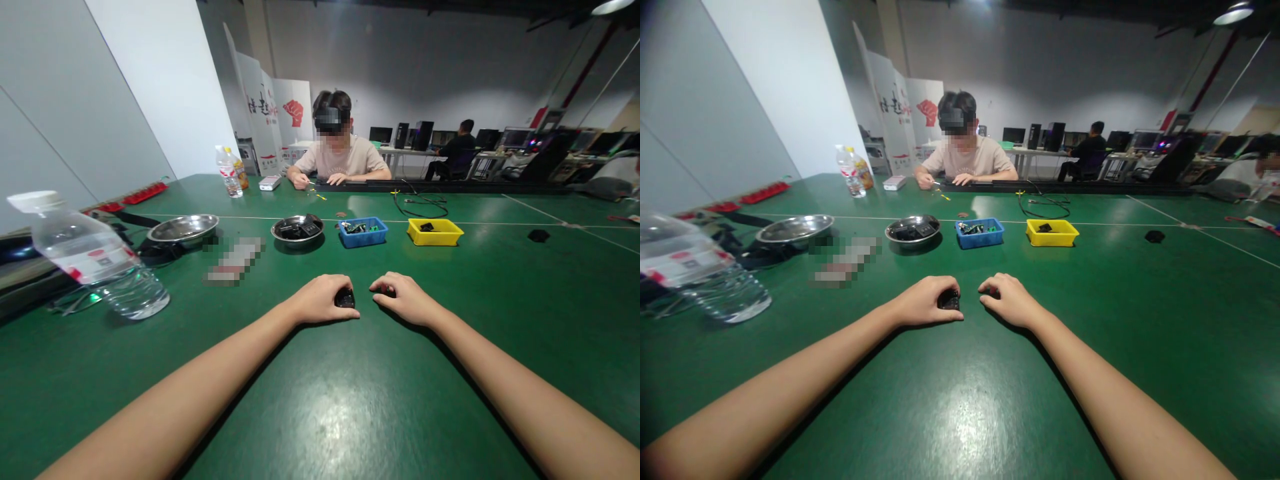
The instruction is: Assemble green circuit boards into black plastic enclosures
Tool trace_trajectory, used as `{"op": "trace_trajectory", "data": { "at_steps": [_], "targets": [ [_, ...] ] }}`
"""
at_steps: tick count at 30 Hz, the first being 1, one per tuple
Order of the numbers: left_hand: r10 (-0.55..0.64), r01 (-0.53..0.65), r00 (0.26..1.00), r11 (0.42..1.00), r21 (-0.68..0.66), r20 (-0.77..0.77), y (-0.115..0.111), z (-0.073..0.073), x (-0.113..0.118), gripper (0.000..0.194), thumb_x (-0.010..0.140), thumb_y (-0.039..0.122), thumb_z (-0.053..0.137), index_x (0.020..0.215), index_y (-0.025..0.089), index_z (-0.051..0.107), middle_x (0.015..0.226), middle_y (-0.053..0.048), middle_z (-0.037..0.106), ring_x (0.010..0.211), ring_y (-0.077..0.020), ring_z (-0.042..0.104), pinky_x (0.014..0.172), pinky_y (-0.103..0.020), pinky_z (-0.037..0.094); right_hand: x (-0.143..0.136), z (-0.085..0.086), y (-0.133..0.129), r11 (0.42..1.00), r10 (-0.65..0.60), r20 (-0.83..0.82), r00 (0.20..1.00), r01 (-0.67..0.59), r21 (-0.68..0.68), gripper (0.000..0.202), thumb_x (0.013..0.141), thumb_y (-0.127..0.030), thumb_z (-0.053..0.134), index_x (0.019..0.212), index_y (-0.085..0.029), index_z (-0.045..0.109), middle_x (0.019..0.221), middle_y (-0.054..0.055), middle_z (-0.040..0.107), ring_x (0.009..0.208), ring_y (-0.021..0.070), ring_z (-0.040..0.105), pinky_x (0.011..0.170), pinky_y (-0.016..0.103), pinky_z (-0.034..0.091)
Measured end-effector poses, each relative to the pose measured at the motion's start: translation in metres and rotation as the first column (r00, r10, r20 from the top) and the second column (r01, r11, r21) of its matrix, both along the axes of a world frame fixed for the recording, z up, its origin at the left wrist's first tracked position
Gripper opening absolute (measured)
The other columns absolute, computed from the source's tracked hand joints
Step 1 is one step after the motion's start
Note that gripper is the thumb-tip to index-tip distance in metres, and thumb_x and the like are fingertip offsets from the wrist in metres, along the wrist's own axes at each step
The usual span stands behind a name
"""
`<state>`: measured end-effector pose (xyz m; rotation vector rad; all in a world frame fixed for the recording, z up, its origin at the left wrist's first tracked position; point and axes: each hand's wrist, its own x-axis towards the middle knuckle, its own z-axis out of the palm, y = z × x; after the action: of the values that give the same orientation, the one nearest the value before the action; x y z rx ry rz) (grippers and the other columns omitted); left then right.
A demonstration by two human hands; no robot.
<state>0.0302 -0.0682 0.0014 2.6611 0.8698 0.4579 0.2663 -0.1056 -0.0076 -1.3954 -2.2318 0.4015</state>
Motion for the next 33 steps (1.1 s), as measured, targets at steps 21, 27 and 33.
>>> {"op": "trace_trajectory", "data": {
  "at_steps": [21,27,33],
  "targets": [
    [-0.019,0.020,1.000,0.999,0.032,-0.016,0.002,-0.002,-0.004,0.035,0.091,0.052,0.054,0.099,0.018,0.061,0.097,-0.007,0.068,0.088,-0.0219,0.063,0.081,-0.032,0.045,-0.007,-0.010,0.116,0.863,-0.489,-0.058,0.870,0.493,0.109,0.055,0.088,-0.032,0.057,0.141,-0.022,0.050,0.109,0.015,0.058,0.105,0.0326,0.060,0.094,0.044,0.044],
    [-0.036,0.036,0.999,0.999,-0.030,0.023,0.004,-0.001,-0.006,0.034,0.097,0.048,0.044,0.097,0.018,0.061,0.096,-0.007,0.068,0.086,-0.0207,0.062,0.080,-0.032,0.045,0.000,-0.013,0.113,0.859,-0.477,-0.139,0.868,0.494,0.133,0.041,0.088,-0.031,0.057,0.127,-0.021,0.062,0.095,0.010,0.058,0.094,0.0268,0.061,0.090,0.038,0.047],
    [0.108,-0.104,0.982,0.994,-0.034,0.155,0.008,-0.002,-0.008,0.034,0.097,0.045,0.040,0.092,0.018,0.060,0.092,-0.006,0.067,0.085,-0.0209,0.061,0.080,-0.034,0.046,0.004,-0.010,0.079,0.883,-0.403,-0.198,0.894,0.436,0.173,0.031,0.086,-0.029,0.056,0.110,-0.018,0.071,0.080,0.005,0.058,0.077,0.0217,0.058,0.083,0.035,0.047]
  ]
}}
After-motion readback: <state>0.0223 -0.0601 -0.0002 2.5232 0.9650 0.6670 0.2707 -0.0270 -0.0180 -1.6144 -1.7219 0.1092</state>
